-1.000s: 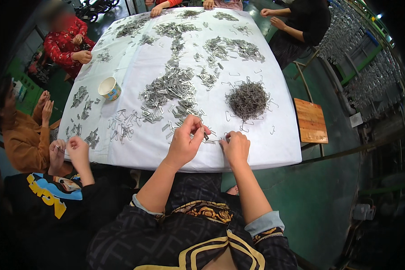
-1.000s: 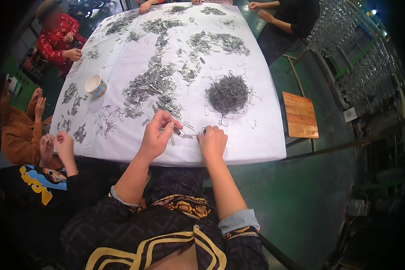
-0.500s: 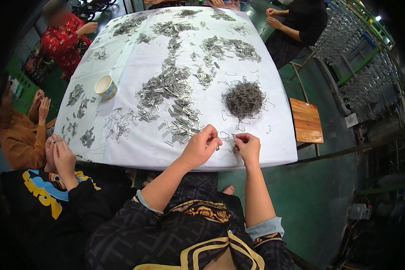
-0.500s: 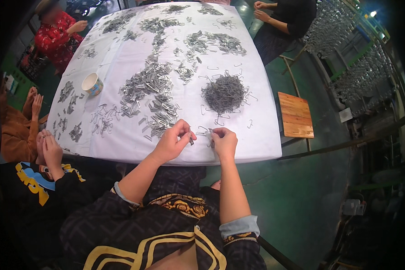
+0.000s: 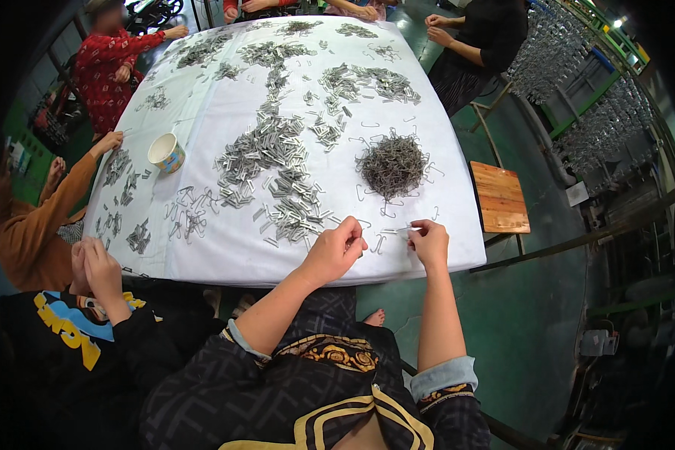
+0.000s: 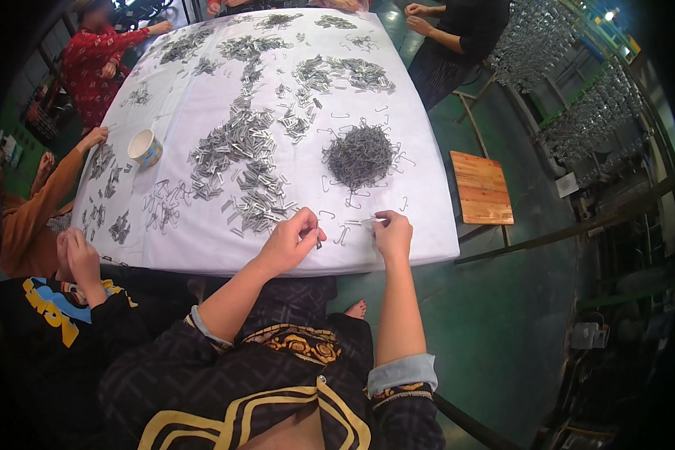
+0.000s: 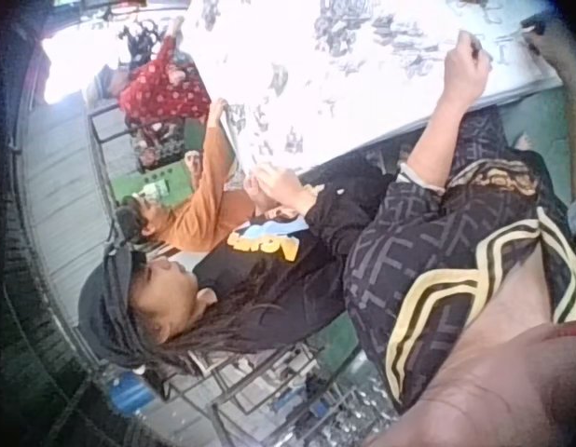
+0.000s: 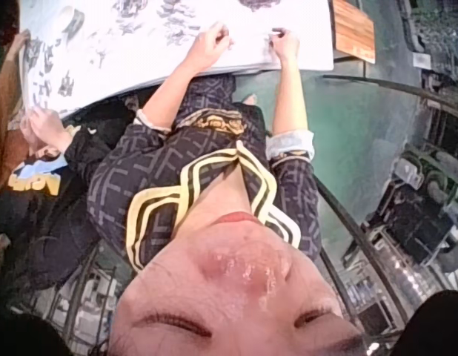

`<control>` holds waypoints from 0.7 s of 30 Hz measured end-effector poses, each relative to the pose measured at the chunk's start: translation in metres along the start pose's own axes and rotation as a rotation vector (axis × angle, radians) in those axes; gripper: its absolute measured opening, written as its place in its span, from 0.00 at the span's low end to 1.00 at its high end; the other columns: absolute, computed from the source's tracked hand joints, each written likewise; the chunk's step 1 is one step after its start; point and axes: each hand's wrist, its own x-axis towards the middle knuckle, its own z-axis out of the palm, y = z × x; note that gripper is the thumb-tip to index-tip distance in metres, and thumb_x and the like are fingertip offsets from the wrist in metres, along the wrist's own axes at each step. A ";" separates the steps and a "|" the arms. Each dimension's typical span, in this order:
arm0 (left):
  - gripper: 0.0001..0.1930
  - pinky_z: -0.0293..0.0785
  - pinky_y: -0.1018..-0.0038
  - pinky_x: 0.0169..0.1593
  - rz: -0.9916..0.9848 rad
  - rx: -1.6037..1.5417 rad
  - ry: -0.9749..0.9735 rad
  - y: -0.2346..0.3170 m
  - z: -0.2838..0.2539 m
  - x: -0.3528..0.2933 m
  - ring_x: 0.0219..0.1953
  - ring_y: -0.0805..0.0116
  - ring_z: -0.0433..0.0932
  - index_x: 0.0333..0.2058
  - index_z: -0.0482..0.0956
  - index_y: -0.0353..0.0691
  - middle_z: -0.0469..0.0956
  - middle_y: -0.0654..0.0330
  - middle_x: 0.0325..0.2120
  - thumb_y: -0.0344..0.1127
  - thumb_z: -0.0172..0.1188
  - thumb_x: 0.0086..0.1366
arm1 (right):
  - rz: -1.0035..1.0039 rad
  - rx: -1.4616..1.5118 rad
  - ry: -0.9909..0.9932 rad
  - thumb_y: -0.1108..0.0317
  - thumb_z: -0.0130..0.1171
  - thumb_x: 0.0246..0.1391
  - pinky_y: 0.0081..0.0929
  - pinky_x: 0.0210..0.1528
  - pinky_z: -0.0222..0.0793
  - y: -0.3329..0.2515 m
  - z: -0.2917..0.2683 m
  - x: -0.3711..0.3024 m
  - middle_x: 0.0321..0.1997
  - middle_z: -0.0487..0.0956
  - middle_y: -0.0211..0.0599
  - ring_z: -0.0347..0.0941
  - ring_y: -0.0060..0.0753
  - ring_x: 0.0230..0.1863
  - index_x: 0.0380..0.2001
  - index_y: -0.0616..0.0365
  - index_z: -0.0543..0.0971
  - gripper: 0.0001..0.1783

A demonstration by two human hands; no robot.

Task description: The person attaches small metal clips to a circular rack and then strings them together by hand.

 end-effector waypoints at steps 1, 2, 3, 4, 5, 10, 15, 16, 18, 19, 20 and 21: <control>0.03 0.71 0.75 0.33 -0.002 0.002 -0.001 -0.001 0.000 -0.001 0.27 0.72 0.76 0.30 0.64 0.34 0.78 0.55 0.25 0.27 0.49 0.60 | -0.012 -0.007 0.011 0.77 0.59 0.44 0.23 0.26 0.72 -0.004 -0.003 0.000 0.23 0.79 0.39 0.76 0.27 0.21 0.34 0.65 0.79 0.10; 0.03 0.71 0.75 0.33 -0.004 0.004 -0.002 -0.001 0.001 -0.001 0.27 0.72 0.76 0.30 0.64 0.34 0.78 0.55 0.25 0.27 0.49 0.60 | -0.023 -0.015 0.022 0.77 0.60 0.45 0.22 0.26 0.72 -0.012 -0.008 0.000 0.23 0.78 0.38 0.76 0.27 0.21 0.35 0.66 0.79 0.11; 0.03 0.71 0.75 0.33 0.003 0.003 0.003 -0.003 0.001 -0.001 0.27 0.72 0.76 0.30 0.64 0.34 0.78 0.55 0.25 0.27 0.49 0.60 | -0.033 -0.022 0.034 0.78 0.60 0.45 0.20 0.25 0.72 -0.017 -0.011 0.000 0.23 0.78 0.38 0.75 0.27 0.21 0.36 0.67 0.78 0.11; 0.04 0.71 0.75 0.32 0.012 0.003 0.008 -0.003 0.002 -0.001 0.27 0.72 0.76 0.30 0.65 0.34 0.78 0.55 0.25 0.27 0.49 0.60 | 0.073 0.217 -0.035 0.78 0.60 0.45 0.19 0.25 0.72 -0.018 -0.013 0.001 0.24 0.78 0.37 0.75 0.26 0.22 0.37 0.67 0.78 0.12; 0.04 0.71 0.75 0.32 0.022 0.003 0.012 -0.004 0.002 -0.001 0.27 0.72 0.77 0.30 0.65 0.34 0.78 0.55 0.25 0.27 0.49 0.60 | 0.179 0.456 -0.104 0.78 0.60 0.46 0.17 0.25 0.73 -0.018 -0.017 0.002 0.24 0.77 0.36 0.75 0.25 0.22 0.38 0.68 0.77 0.13; 0.04 0.71 0.76 0.31 0.014 0.007 0.001 -0.002 0.003 0.000 0.27 0.71 0.77 0.30 0.64 0.33 0.78 0.54 0.24 0.27 0.49 0.60 | 0.292 0.728 -0.220 0.78 0.61 0.46 0.17 0.25 0.74 -0.016 -0.025 0.000 0.26 0.77 0.34 0.75 0.23 0.24 0.39 0.68 0.76 0.14; 0.04 0.71 0.76 0.32 0.027 0.012 -0.022 -0.005 0.010 0.002 0.27 0.71 0.77 0.31 0.64 0.33 0.78 0.53 0.25 0.27 0.49 0.60 | 0.254 0.633 -0.183 0.79 0.60 0.45 0.18 0.23 0.73 -0.001 -0.019 0.001 0.24 0.77 0.35 0.75 0.23 0.22 0.38 0.68 0.77 0.13; 0.04 0.72 0.76 0.32 0.033 0.018 -0.030 -0.006 0.011 0.002 0.27 0.71 0.77 0.31 0.64 0.33 0.78 0.53 0.25 0.27 0.49 0.60 | 0.189 0.444 -0.112 0.80 0.60 0.44 0.18 0.23 0.73 0.001 -0.017 0.001 0.24 0.77 0.35 0.75 0.23 0.22 0.37 0.68 0.77 0.13; 0.04 0.72 0.75 0.32 0.032 0.011 -0.052 -0.006 0.013 0.003 0.27 0.71 0.78 0.31 0.64 0.34 0.78 0.53 0.25 0.27 0.49 0.60 | 0.139 0.418 -0.048 0.80 0.59 0.43 0.19 0.22 0.72 0.003 -0.016 0.000 0.22 0.77 0.36 0.75 0.24 0.22 0.36 0.69 0.77 0.13; 0.04 0.72 0.75 0.32 0.024 -0.002 -0.064 -0.005 0.015 0.004 0.27 0.71 0.78 0.31 0.64 0.34 0.78 0.53 0.25 0.27 0.49 0.60 | 0.141 0.470 -0.052 0.80 0.59 0.43 0.18 0.22 0.71 -0.003 -0.017 -0.004 0.22 0.77 0.36 0.75 0.24 0.22 0.36 0.69 0.77 0.13; 0.04 0.72 0.75 0.32 0.017 -0.016 -0.076 -0.005 0.018 0.005 0.28 0.71 0.78 0.31 0.64 0.34 0.78 0.53 0.25 0.27 0.49 0.60 | 0.143 0.522 -0.057 0.80 0.60 0.42 0.18 0.22 0.71 -0.006 -0.018 -0.007 0.21 0.77 0.36 0.75 0.24 0.22 0.35 0.69 0.77 0.13; 0.04 0.72 0.75 0.32 0.028 -0.013 -0.090 -0.004 0.020 0.006 0.28 0.70 0.78 0.31 0.64 0.34 0.78 0.53 0.25 0.28 0.49 0.60 | 0.148 0.471 -0.067 0.80 0.60 0.42 0.20 0.23 0.72 -0.005 -0.017 -0.007 0.21 0.77 0.36 0.76 0.25 0.22 0.35 0.68 0.77 0.12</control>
